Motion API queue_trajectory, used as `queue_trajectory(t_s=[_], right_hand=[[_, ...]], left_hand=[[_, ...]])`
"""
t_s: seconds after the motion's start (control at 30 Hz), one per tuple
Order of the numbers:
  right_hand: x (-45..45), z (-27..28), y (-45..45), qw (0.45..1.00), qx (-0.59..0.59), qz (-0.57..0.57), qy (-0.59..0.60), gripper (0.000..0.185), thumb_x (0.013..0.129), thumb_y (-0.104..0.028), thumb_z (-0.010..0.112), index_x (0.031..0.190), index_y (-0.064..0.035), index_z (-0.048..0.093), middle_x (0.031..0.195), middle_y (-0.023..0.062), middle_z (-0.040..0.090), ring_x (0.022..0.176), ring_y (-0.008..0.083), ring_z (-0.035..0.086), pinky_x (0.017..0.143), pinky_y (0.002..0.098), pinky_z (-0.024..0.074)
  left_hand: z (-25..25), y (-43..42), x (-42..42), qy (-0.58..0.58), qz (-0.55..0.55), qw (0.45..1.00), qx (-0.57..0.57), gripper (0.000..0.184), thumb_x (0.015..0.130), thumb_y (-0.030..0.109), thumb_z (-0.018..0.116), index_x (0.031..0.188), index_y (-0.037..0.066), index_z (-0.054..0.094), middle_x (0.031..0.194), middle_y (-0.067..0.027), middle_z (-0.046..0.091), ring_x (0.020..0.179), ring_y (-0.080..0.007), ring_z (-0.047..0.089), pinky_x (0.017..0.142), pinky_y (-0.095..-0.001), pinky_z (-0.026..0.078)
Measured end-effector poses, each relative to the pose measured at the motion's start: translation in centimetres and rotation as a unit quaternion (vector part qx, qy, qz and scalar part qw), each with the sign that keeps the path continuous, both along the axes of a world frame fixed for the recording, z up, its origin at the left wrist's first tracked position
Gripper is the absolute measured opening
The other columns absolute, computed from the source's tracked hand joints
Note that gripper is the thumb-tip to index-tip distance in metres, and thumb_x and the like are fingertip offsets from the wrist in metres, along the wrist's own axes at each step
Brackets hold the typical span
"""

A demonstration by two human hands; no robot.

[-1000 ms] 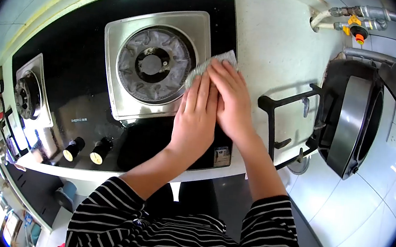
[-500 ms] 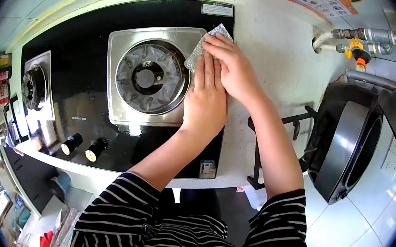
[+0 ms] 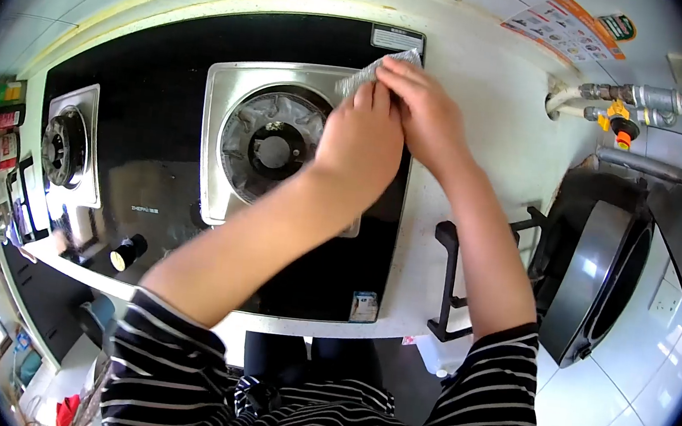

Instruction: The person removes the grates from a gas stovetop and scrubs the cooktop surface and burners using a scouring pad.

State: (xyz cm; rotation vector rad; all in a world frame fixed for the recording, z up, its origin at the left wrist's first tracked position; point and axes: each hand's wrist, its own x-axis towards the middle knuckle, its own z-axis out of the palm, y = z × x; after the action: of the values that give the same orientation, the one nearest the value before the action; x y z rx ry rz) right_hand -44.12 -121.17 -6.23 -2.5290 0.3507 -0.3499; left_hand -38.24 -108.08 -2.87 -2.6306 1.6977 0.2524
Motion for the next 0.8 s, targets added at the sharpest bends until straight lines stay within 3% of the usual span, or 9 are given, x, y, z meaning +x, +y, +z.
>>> queue_trajectory(t_s=[0.07,0.13,0.2,0.27,0.33,0.37,0.5,0.67,0.8], right_hand=[[1.8,0.8,0.0,0.999,-0.029,-0.008,0.024,0.027,0.089,-0.007,0.061,0.115,-0.0090,0.070,0.130,0.0053,0.066,0.122,0.0267,0.060,0.097,0.0390,0.0527],[3.2,0.5,0.5,0.998,-0.050,0.005,0.025,0.025,0.087,-0.007,0.065,0.111,-0.0087,0.071,0.128,0.0041,0.067,0.120,0.0266,0.061,0.094,0.0393,0.0539],[4.6,0.5,1.6,0.998,-0.062,0.008,0.024,0.023,0.085,-0.008,0.067,0.108,-0.0087,0.071,0.127,0.0031,0.067,0.118,0.0266,0.061,0.092,0.0395,0.0547],[5.6,0.8,3.2,0.998,-0.061,-0.004,0.016,0.022,0.085,-0.008,0.069,0.106,-0.0091,0.071,0.127,0.0023,0.066,0.116,0.0268,0.061,0.092,0.0395,0.0550],[5.2,0.7,3.4,0.998,-0.054,-0.016,0.011,0.025,0.085,-0.007,0.069,0.109,-0.0096,0.071,0.127,0.0023,0.066,0.114,0.0273,0.061,0.092,0.0394,0.0543],[4.5,0.4,2.9,0.998,-0.053,-0.023,0.011,0.026,0.084,-0.006,0.069,0.110,-0.0094,0.071,0.127,0.0025,0.066,0.115,0.0271,0.060,0.093,0.0393,0.0541],[2.8,-0.8,0.9,0.995,-0.091,-0.050,-0.004,0.038,0.085,-0.004,0.067,0.123,-0.0097,0.068,0.133,0.0073,0.063,0.122,0.0301,0.057,0.100,0.0404,0.0509],[7.2,-1.4,1.2,0.998,-0.051,-0.036,-0.014,0.042,0.087,-0.004,0.065,0.129,-0.0098,0.065,0.138,0.0111,0.060,0.129,0.0314,0.055,0.104,0.0403,0.0486],[12.8,0.3,5.5,0.999,0.025,0.038,0.018,0.031,0.087,-0.007,0.068,0.118,-0.0094,0.071,0.131,0.0117,0.065,0.118,0.0314,0.063,0.101,0.0401,0.0512]], left_hand=[[0.5,-0.1,3.5,-0.003,-0.038,0.999,0.009,0.031,0.090,0.015,0.060,0.118,0.002,0.063,0.121,-0.0127,0.060,0.110,-0.0269,0.064,0.084,-0.0345,0.058],[0.7,0.4,6.7,0.056,-0.031,0.998,0.004,0.033,0.085,0.008,0.065,0.117,-0.001,0.058,0.118,-0.0134,0.058,0.105,-0.0289,0.065,0.083,-0.0356,0.059],[0.3,1.6,9.4,0.044,-0.021,0.999,0.006,0.034,0.083,0.004,0.068,0.114,-0.001,0.057,0.115,-0.0135,0.058,0.100,-0.0321,0.067,0.083,-0.0385,0.058],[0.1,2.8,10.9,0.121,-0.014,0.990,-0.072,0.038,0.083,0.002,0.068,0.119,0.001,0.057,0.123,-0.0125,0.058,0.108,-0.0338,0.064,0.089,-0.0403,0.056],[-0.1,3.6,11.7,0.180,-0.035,0.974,-0.131,0.040,0.083,0.002,0.067,0.122,0.003,0.056,0.128,-0.0112,0.057,0.111,-0.0346,0.063,0.092,-0.0414,0.054],[-0.2,3.6,12.0,0.230,-0.035,0.967,-0.105,0.041,0.085,0.002,0.065,0.125,0.006,0.057,0.135,-0.0096,0.055,0.116,-0.0345,0.061,0.095,-0.0431,0.053],[-2.0,1.6,12.2,0.266,-0.116,0.945,-0.154,0.037,0.088,0.005,0.063,0.125,0.008,0.059,0.136,-0.0085,0.055,0.115,-0.0327,0.061,0.096,-0.0420,0.052],[-2.5,2.1,15.2,0.179,-0.085,0.965,-0.174,0.035,0.086,0.004,0.065,0.120,0.010,0.061,0.126,-0.0068,0.058,0.118,-0.0290,0.059,0.096,-0.0409,0.053],[-2.1,7.4,20.0,0.151,-0.050,0.973,-0.168,0.029,0.083,-0.001,0.066,0.110,0.008,0.062,0.114,-0.0078,0.062,0.112,-0.0305,0.060,0.095,-0.0409,0.052]])
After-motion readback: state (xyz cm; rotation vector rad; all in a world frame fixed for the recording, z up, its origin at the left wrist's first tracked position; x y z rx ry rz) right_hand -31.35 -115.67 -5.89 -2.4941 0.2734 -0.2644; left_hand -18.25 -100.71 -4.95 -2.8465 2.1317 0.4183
